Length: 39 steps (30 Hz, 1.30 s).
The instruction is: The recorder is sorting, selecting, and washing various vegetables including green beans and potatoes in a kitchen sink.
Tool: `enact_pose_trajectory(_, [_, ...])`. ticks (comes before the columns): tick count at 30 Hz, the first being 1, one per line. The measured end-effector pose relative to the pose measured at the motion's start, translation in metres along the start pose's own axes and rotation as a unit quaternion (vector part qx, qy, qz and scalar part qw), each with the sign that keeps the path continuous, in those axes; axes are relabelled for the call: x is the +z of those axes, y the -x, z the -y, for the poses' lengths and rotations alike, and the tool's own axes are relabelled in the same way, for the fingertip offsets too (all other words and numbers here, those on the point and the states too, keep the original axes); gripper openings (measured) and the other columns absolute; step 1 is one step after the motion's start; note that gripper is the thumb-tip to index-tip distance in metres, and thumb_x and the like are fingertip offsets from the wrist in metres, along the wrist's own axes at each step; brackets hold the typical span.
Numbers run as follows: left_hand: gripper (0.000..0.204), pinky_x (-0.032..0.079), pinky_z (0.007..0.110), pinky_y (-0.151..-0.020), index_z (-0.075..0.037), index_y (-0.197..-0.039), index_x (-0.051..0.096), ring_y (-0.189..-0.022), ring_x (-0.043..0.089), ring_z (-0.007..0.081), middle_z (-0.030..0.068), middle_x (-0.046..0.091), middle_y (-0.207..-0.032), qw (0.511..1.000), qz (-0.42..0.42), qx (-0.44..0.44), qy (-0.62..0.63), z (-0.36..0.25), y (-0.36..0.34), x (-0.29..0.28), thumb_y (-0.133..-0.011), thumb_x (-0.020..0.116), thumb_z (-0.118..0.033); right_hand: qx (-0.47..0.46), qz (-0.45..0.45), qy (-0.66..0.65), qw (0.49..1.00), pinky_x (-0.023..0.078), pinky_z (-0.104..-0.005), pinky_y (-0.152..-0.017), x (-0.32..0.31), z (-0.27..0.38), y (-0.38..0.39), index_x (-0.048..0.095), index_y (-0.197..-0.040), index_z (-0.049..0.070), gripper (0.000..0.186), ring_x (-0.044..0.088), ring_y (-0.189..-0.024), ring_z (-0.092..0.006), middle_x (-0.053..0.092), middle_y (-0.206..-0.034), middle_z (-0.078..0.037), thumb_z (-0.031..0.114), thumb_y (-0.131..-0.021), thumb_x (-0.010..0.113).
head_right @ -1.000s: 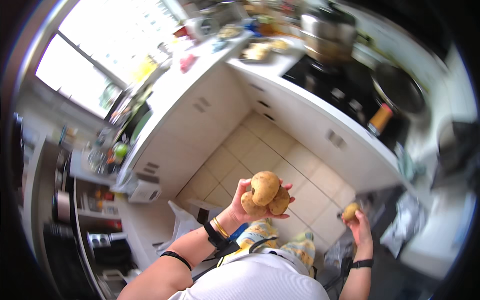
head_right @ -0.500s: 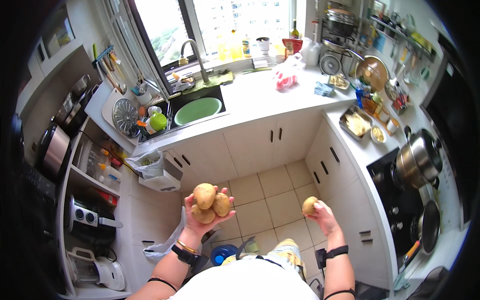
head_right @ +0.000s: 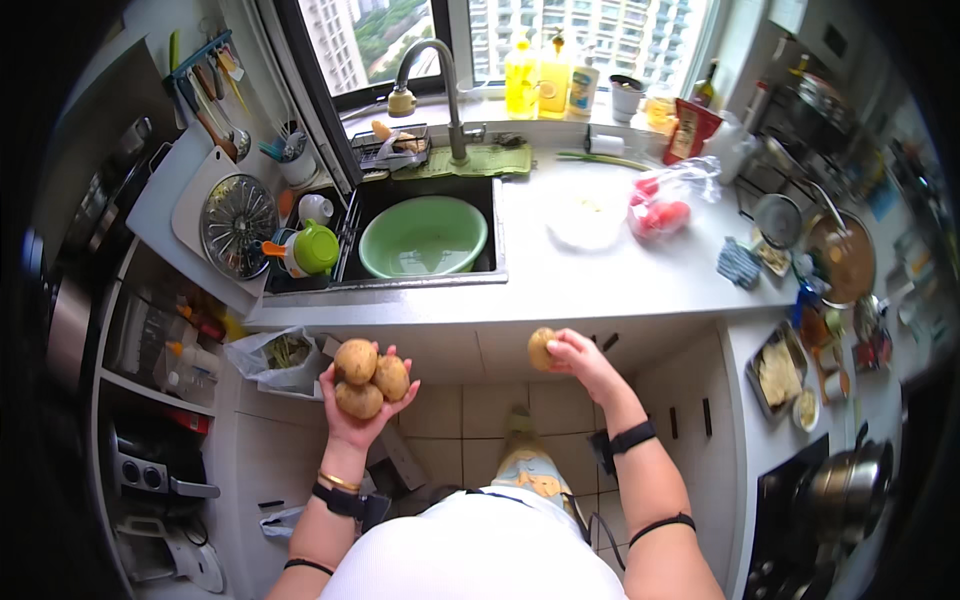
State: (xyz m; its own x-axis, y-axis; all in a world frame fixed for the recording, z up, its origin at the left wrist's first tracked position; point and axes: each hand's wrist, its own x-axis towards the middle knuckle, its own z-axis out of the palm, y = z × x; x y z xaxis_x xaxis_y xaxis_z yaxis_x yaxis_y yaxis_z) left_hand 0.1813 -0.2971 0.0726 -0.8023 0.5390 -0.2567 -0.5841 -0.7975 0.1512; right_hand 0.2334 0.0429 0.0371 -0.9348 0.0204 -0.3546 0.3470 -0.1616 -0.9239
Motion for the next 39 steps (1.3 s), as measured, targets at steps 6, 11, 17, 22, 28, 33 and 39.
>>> enact_pose_trajectory(6, [0.065,0.030,0.060,-0.098,-0.008,-0.123,0.039,-0.115,0.043,0.0331,0.0118,0.046,-0.121,0.999,-0.009,0.018,-0.038,-0.040,-0.132,0.023,-0.074,0.052,-0.049,0.002,0.066,0.064,0.996,0.047,-0.0282,-0.077,0.004,0.082,-0.162,0.054,-0.102,0.006,0.034,0.055,-0.090,-0.0131,0.057,-0.097,-0.004,0.035,-0.085,0.056])
enact_pose_trajectory(11, [0.062,0.034,0.058,-0.096,-0.007,-0.118,0.043,-0.111,0.044,0.0324,0.0124,0.048,-0.116,0.997,-0.061,-0.029,-0.026,-0.085,-0.233,0.009,-0.073,0.054,-0.047,0.057,0.065,0.117,0.989,0.048,-0.0305,-0.072,0.035,0.100,-0.291,0.054,-0.100,0.005,0.041,0.058,-0.085,-0.0160,0.058,-0.094,-0.006,0.042,-0.082,0.058])
enact_pose_trajectory(17, [0.058,0.042,0.055,-0.088,-0.009,-0.115,0.045,-0.103,0.048,0.0306,0.0131,0.046,-0.113,0.969,-0.154,-0.135,-0.138,-0.136,-0.331,-0.029,-0.074,0.054,-0.048,0.164,0.039,0.157,0.973,0.050,-0.0362,-0.072,0.070,0.083,-0.398,0.053,-0.105,-0.001,0.055,0.062,-0.082,-0.0207,0.060,-0.096,-0.011,0.047,-0.078,0.057])
enact_pose_trajectory(22, [0.054,0.041,0.055,-0.088,-0.013,-0.114,0.048,-0.104,0.047,0.0298,0.0115,0.046,-0.115,0.922,-0.250,-0.218,-0.200,-0.160,-0.388,-0.064,-0.073,0.055,-0.047,0.246,-0.001,0.101,0.964,0.051,-0.0380,-0.068,0.080,0.047,-0.441,0.053,-0.105,-0.003,0.053,0.063,-0.077,-0.0254,0.059,-0.100,-0.014,0.041,-0.076,0.055])
enact_pose_trajectory(28, [0.046,0.040,0.054,-0.083,-0.020,-0.112,0.049,-0.104,0.044,0.0258,0.0071,0.046,-0.117,0.827,-0.352,-0.298,-0.322,-0.167,-0.439,-0.105,-0.075,0.053,-0.047,0.324,-0.052,0.180,0.927,0.051,-0.0373,-0.063,0.084,-0.003,-0.474,0.059,-0.094,-0.003,0.048,0.064,-0.070,-0.0262,0.062,-0.090,-0.015,0.040,-0.076,0.054])
enact_pose_trajectory(33, [0.046,0.039,0.052,-0.084,-0.020,-0.109,0.052,-0.107,0.042,0.0243,0.0068,0.046,-0.119,0.769,-0.388,-0.335,-0.381,-0.158,-0.453,-0.117,-0.073,0.054,-0.049,0.342,-0.053,0.244,0.906,0.050,-0.0356,-0.065,0.092,-0.029,-0.488,0.063,-0.092,-0.001,0.045,0.063,-0.072,-0.0269,0.064,-0.088,-0.015,0.041,-0.077,0.053])
enact_pose_trajectory(39, [0.085,0.035,0.039,-0.096,0.002,-0.128,0.039,-0.125,0.028,0.0327,0.0282,0.023,-0.136,0.587,-0.364,-0.234,-0.684,-0.163,-0.453,-0.153,-0.067,0.061,-0.052,0.327,0.066,0.405,0.852,0.046,-0.0355,-0.083,0.097,-0.042,-0.497,0.063,-0.099,0.001,0.042,0.059,-0.096,-0.0305,0.062,-0.104,-0.017,0.035,-0.075,0.056])
